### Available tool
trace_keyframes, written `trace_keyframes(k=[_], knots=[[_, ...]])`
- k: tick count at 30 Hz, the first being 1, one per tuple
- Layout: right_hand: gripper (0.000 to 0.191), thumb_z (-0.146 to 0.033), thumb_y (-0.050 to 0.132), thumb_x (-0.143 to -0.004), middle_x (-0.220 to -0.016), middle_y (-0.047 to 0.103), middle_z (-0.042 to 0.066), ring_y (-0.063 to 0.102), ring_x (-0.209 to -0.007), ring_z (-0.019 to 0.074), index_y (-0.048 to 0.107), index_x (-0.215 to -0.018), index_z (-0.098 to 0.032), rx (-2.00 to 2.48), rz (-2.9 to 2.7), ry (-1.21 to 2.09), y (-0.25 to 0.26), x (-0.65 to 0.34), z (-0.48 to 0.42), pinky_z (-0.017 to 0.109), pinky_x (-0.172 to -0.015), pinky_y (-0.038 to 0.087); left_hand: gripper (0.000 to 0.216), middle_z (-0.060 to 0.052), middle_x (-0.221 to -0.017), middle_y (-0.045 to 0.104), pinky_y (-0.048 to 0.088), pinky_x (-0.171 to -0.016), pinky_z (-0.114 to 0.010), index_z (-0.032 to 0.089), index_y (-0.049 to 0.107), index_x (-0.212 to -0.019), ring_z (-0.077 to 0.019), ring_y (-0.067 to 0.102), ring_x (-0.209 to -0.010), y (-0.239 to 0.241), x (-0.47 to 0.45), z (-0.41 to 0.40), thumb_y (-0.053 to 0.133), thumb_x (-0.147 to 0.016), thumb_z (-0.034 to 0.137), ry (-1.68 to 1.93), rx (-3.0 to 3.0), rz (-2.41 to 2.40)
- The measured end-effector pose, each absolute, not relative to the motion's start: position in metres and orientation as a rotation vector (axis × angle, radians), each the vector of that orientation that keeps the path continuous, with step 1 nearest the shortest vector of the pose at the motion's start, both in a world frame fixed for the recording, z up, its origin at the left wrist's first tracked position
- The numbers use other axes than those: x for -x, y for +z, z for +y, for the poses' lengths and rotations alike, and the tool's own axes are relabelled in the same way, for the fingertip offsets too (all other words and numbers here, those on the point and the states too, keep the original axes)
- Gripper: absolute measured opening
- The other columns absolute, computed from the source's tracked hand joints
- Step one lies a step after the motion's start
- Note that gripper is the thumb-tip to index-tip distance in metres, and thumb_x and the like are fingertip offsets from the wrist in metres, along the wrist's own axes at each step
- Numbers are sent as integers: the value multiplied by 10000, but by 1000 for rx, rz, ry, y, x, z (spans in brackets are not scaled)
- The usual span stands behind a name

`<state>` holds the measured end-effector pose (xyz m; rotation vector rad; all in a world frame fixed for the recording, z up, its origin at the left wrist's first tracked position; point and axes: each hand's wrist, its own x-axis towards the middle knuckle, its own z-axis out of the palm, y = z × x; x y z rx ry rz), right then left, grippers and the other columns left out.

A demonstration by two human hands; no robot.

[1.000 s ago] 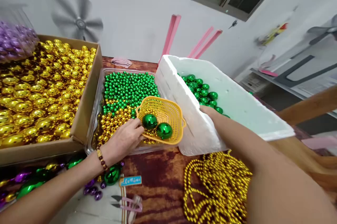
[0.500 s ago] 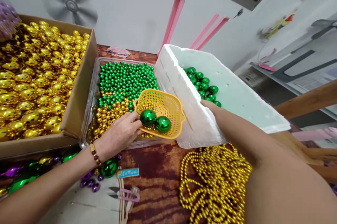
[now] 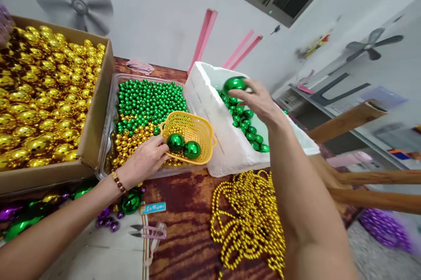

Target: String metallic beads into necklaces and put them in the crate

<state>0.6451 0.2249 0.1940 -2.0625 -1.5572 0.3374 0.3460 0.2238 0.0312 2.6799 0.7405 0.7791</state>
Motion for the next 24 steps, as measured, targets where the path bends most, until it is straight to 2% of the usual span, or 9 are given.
trace_keyframes(k=[5,8,11,14,16,18,20,22,24], knots=[[635,-544,740,-755,-1120,693,82,668,-868,243,640,-1320,-272,2137,-1912,973,187,-572,209,334,-650,595,168,-84,-970,592,528,-795,-365,143,604,-819,-221,560,-914,35,-344,222,537,-950,225,773,-2722,765],[802,-583,758,-733,-1095,717,90,681,-699,215,522,-1442,-293,2297,-1778,992,183,-567,213,323,-544,575,179,-76,-972,593,522,-791,-349,153,600,-821,-214,560,-918,35,-344,222,522,-960,234,785,-2753,788],[769,-618,719,-761,-1129,718,97,688,-639,192,534,-1431,-287,2276,-1664,1011,188,-579,215,303,-508,568,177,-75,-984,596,515,-791,-335,156,600,-839,-206,560,-927,34,-344,222,508,-968,236,822,-2752,844],[758,-608,726,-764,-978,749,82,683,-604,182,541,-1423,-282,2197,-1684,1197,192,-590,215,288,-502,556,165,-72,-980,597,507,-782,-329,160,597,-824,-200,555,-911,34,-345,222,525,-959,223,852,-2750,857],[774,-588,712,-791,-873,747,68,660,-555,168,484,-1463,-278,2166,-1676,1102,190,-602,217,276,-491,528,165,-68,-981,597,501,-775,-324,165,594,-816,-193,551,-897,35,-345,222,526,-958,216,884,-2751,822],[672,-556,616,-882,-837,737,73,644,-561,157,474,-1458,-242,2221,-1573,716,187,-623,222,271,-520,511,167,-66,-979,599,498,-772,-320,168,593,-820,-190,552,-892,35,-345,221,515,-961,209,926,-2743,796],[516,-482,530,-944,-779,718,90,637,-604,163,568,-1349,-165,2362,-1383,319,180,-650,223,286,-578,513,172,-67,-969,603,499,-771,-320,169,593,-822,-191,556,-893,35,-344,221,501,-964,197,971,-2735,788],[382,-384,626,-880,-672,686,102,634,-622,201,683,-1142,-113,2483,-1303,303,168,-674,214,326,-587,519,175,-74,-975,611,507,-780,-328,165,595,-825,-198,563,-904,35,-344,221,492,-965,185,1011,-2735,775],[252,-341,714,-764,-627,671,72,629,-601,229,730,-961,-185,2496,-1393,518,150,-688,195,356,-551,536,166,-82,-997,618,518,-794,-338,161,599,-834,-204,570,-915,35,-344,222,495,-962,183,1058,-2726,764]])
